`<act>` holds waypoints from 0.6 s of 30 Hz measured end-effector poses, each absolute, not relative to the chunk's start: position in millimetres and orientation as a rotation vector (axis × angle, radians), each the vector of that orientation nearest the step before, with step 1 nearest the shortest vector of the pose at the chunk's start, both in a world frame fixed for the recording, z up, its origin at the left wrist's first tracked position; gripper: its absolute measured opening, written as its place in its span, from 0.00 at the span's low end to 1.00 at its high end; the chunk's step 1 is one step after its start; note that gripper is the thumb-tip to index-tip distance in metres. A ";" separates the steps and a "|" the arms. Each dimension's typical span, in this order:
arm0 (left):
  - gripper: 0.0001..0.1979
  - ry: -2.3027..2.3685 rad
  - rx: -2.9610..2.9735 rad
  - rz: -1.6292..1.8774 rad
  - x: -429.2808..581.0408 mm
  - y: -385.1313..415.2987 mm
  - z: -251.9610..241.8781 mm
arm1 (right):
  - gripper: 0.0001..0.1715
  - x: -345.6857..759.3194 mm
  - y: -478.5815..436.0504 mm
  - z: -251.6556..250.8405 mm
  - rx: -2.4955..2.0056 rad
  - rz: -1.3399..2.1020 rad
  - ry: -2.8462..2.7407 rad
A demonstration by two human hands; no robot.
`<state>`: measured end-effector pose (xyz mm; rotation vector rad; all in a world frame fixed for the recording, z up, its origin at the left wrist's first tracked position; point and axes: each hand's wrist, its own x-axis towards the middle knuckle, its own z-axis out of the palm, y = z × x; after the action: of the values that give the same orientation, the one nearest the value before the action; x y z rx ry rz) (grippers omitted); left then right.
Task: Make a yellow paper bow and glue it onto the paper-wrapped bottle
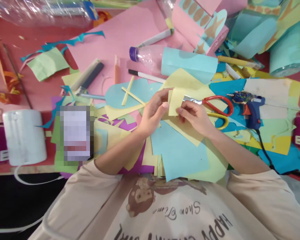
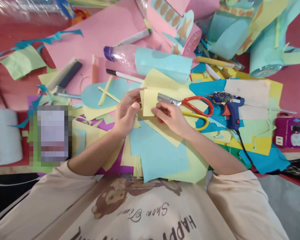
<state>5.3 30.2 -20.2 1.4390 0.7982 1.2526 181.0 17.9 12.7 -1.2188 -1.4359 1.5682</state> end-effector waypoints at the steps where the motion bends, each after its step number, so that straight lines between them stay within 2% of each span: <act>1: 0.17 0.809 1.429 1.288 4.8 31.0 -21.3 | 0.22 181.3 17.8 13.2 -1.215 1.569 -1.409; 8: 0.14 0.867 1.434 1.347 5.9 31.7 -24.3 | 0.23 179.4 17.2 7.2 -1.218 1.541 -1.335; 14: 0.08 0.917 1.478 1.420 4.8 31.0 -27.1 | 0.20 178.7 15.2 1.5 -1.178 1.462 -1.311; 18: 0.08 1.038 1.467 1.334 3.6 28.9 -23.8 | 0.17 180.1 13.4 -1.4 -1.146 1.440 -1.349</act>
<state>3.6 28.9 -23.8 1.4667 1.0384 1.3336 180.1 13.4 -1.4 -1.1458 -1.3491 1.4398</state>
